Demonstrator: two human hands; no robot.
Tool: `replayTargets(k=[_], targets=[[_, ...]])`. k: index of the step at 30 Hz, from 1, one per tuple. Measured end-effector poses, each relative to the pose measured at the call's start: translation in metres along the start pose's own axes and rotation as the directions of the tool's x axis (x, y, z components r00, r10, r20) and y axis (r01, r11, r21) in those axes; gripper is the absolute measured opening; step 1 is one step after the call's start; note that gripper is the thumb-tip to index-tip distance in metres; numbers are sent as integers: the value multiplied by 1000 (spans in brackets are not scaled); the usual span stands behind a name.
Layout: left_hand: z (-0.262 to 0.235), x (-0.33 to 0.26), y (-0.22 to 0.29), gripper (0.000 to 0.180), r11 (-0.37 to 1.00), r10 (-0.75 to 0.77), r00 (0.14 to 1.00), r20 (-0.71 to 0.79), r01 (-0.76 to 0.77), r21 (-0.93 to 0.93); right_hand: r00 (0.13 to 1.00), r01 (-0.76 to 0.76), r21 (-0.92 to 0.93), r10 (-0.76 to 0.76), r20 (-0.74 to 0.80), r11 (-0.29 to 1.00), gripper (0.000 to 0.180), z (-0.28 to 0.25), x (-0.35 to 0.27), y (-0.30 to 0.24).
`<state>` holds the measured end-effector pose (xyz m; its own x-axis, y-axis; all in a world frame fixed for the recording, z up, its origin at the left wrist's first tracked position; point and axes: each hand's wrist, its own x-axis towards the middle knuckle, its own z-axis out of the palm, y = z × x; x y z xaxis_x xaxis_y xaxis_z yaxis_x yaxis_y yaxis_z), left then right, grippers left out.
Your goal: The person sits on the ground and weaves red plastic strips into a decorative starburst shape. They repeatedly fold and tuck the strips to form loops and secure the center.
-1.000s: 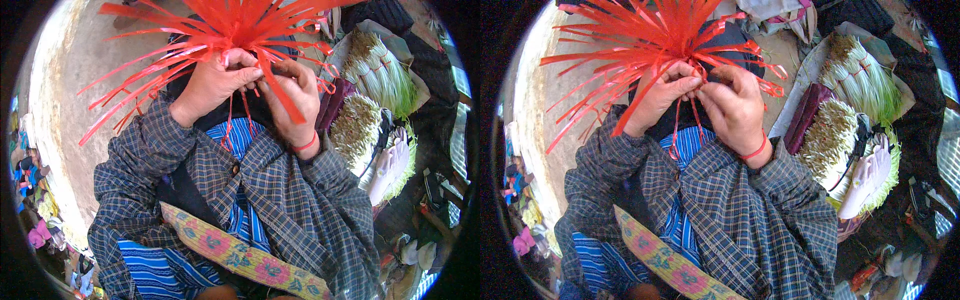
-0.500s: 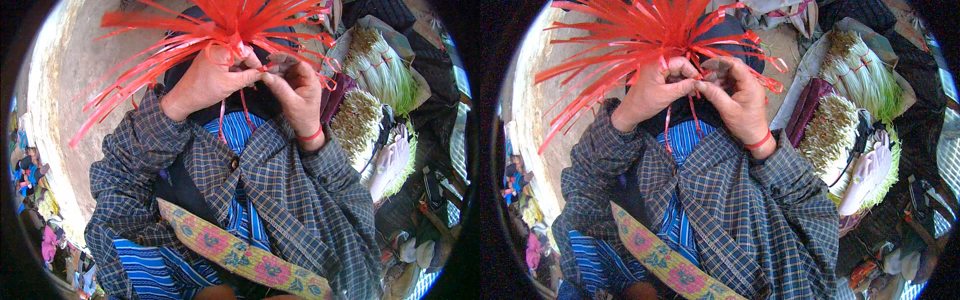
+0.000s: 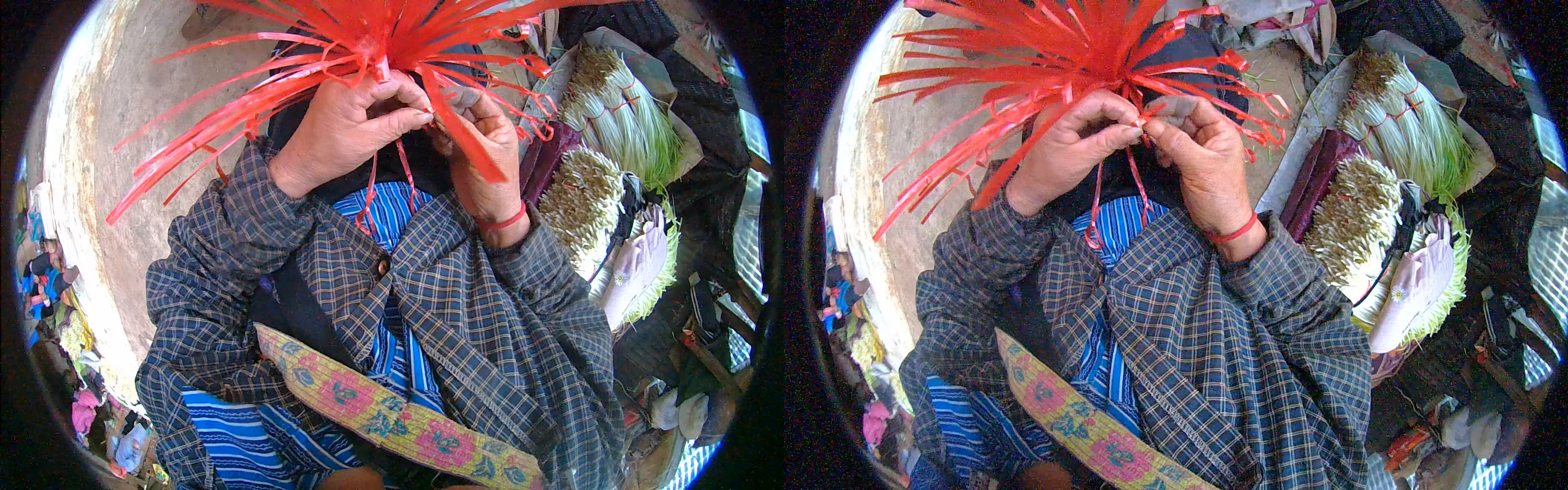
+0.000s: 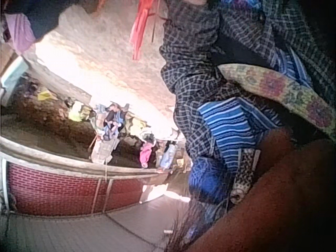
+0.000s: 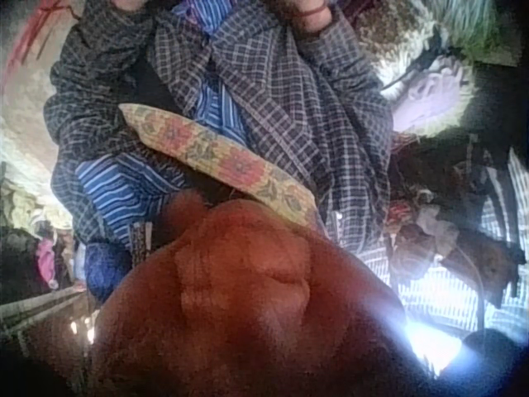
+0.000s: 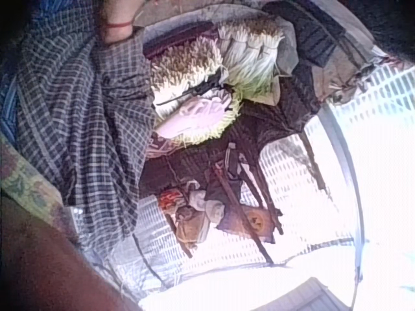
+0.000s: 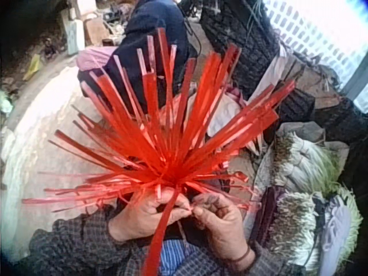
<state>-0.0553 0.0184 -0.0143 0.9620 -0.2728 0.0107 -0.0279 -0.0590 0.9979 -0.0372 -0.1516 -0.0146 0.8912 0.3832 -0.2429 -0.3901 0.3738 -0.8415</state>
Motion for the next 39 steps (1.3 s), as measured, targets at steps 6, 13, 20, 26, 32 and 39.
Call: replayTargets(k=[6,13,20,26,32,39], targets=[[-2,1,0,11,993,-31,1000,0,30,-112,998,38,-82,-42,-39,996,13,2,1,4],[-3,1,-2,15,986,-134,991,24,135,-95,977,200,-270,-213,-18,942,10,6,0,8],[1,0,-4,18,872,-232,972,-28,195,-449,659,641,-740,-640,395,203,19,2,10,0],[-3,-3,2,16,901,-222,975,-31,192,-389,611,659,-749,-624,487,61,21,3,11,-5],[0,0,5,10,963,-195,977,-84,174,-204,849,461,-727,-491,195,509,14,4,6,-4],[3,-4,7,18,997,-43,988,-150,51,51,839,490,-747,-474,266,449,12,1,5,-5]])
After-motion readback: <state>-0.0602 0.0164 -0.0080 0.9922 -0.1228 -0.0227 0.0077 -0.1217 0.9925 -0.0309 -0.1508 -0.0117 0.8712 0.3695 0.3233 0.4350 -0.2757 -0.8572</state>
